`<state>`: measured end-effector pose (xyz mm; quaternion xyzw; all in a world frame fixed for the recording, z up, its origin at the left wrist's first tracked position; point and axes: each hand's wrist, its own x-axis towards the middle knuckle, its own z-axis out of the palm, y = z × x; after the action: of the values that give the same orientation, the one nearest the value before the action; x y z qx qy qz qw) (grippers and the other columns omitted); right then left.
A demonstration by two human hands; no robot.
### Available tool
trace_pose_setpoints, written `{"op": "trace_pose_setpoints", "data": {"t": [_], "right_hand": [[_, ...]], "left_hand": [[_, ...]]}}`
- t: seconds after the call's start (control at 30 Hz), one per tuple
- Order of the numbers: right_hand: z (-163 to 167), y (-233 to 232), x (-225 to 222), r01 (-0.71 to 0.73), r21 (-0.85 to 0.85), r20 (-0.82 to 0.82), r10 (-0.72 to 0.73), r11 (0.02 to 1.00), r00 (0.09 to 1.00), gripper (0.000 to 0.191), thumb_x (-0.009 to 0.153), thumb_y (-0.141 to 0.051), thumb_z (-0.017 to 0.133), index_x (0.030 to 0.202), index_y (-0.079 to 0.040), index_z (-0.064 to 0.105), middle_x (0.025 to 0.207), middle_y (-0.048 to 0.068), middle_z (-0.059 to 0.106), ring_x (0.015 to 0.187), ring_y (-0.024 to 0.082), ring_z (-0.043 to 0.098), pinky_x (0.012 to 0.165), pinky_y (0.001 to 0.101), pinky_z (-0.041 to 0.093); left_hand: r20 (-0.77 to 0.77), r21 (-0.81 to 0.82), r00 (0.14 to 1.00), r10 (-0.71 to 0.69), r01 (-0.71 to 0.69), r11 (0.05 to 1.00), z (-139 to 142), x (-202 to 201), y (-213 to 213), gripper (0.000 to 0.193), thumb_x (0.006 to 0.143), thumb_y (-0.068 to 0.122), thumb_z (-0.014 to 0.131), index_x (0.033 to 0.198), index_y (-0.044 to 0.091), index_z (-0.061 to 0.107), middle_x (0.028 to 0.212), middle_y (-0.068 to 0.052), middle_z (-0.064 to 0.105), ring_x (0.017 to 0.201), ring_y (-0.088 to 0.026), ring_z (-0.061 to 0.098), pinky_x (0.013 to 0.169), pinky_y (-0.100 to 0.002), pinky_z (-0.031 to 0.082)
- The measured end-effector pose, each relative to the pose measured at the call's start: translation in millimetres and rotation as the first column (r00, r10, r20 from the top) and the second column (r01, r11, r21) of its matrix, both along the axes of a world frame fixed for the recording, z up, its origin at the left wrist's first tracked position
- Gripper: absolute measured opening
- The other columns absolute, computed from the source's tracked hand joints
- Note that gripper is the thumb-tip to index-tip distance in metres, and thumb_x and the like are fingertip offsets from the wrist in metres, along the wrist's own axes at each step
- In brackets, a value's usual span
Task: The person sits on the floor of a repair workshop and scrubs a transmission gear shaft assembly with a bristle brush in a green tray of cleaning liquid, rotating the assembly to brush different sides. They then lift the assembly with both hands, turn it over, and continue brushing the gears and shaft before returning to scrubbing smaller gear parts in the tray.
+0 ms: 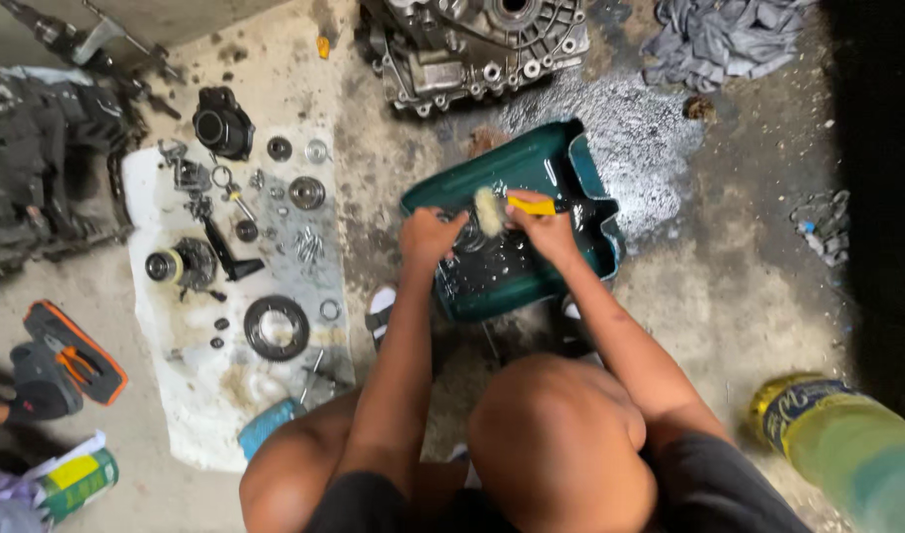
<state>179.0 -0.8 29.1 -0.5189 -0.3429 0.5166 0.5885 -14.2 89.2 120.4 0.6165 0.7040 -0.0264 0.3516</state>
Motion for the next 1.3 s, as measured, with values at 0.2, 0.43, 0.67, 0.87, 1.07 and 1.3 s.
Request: {"op": "trace_pose_setpoints", "data": {"t": [0.2,0.43,0.67,0.87,1.07,1.3], "right_hand": [[-6,-4,20,-0.044,-0.19,0.229,0.088,0.981,0.969,0.025,0.098,-0.005,0.072,0.122,0.001,0.073,0.119,0.01,0.075,0.101,0.018,0.073,0.089,0.031,0.062],[-8,-11,14,-0.125,-0.186,-0.334,0.057,0.975,0.941,0.029,0.095,-0.006,0.072,0.122,0.003,0.069,0.117,0.01,0.071,0.098,0.015,0.069,0.086,0.0318,0.063],[-6,-4,15,0.042,-0.183,-0.064,-0.055,0.982,0.996,0.03,0.094,-0.008,0.073,0.122,0.002,0.07,0.113,0.008,0.073,0.097,0.014,0.069,0.086,0.03,0.06],[-10,-17,17,0.071,-0.079,0.341,-0.039,0.994,0.939,0.022,0.096,-0.007,0.076,0.115,0.005,0.074,0.113,0.01,0.076,0.1,0.015,0.071,0.088,0.0301,0.057],[-13,-16,10,-0.046,-0.228,-0.309,-0.028,0.973,0.951,0.034,0.091,-0.01,0.074,0.123,0.0,0.068,0.111,0.005,0.073,0.091,0.014,0.071,0.078,0.0318,0.065],[-3,1,5,-0.02,-0.117,-0.243,-0.009,0.993,0.97,0.031,0.096,-0.007,0.073,0.126,0.002,0.068,0.114,0.005,0.073,0.094,0.014,0.07,0.081,0.03,0.063]], "left_hand": [[0.048,-0.061,0.988,0.148,-0.144,0.988,7,-3,-9,0.06,0.079,0.048,0.08,0.111,-0.003,0.075,0.065,-0.013,0.073,0.052,-0.021,0.072,0.057,-0.034,0.058],[0.032,-0.085,0.98,0.194,-0.191,0.978,11,-5,-9,0.07,0.08,0.046,0.081,0.124,-0.007,0.067,0.068,-0.015,0.075,0.052,-0.021,0.073,0.055,-0.034,0.059],[-0.037,-0.089,0.985,0.169,-0.171,0.981,23,6,-9,0.068,0.081,0.052,0.077,0.12,-0.003,0.071,0.069,-0.014,0.075,0.051,-0.022,0.073,0.06,-0.033,0.059],[-0.024,-0.076,0.988,0.153,-0.155,0.985,30,12,-10,0.065,0.081,0.053,0.076,0.113,-0.003,0.072,0.069,-0.014,0.075,0.051,-0.023,0.073,0.056,-0.034,0.06],[-0.077,-0.108,0.987,0.143,-0.151,0.983,26,8,-7,0.058,0.082,0.056,0.075,0.086,-0.002,0.077,0.065,-0.013,0.073,0.052,-0.023,0.072,0.06,-0.034,0.059],[-0.051,-0.076,0.995,0.089,-0.092,0.993,20,2,-10,0.057,0.083,0.057,0.074,0.078,0.0,0.075,0.057,-0.012,0.069,0.051,-0.023,0.072,0.061,-0.035,0.058]]}}
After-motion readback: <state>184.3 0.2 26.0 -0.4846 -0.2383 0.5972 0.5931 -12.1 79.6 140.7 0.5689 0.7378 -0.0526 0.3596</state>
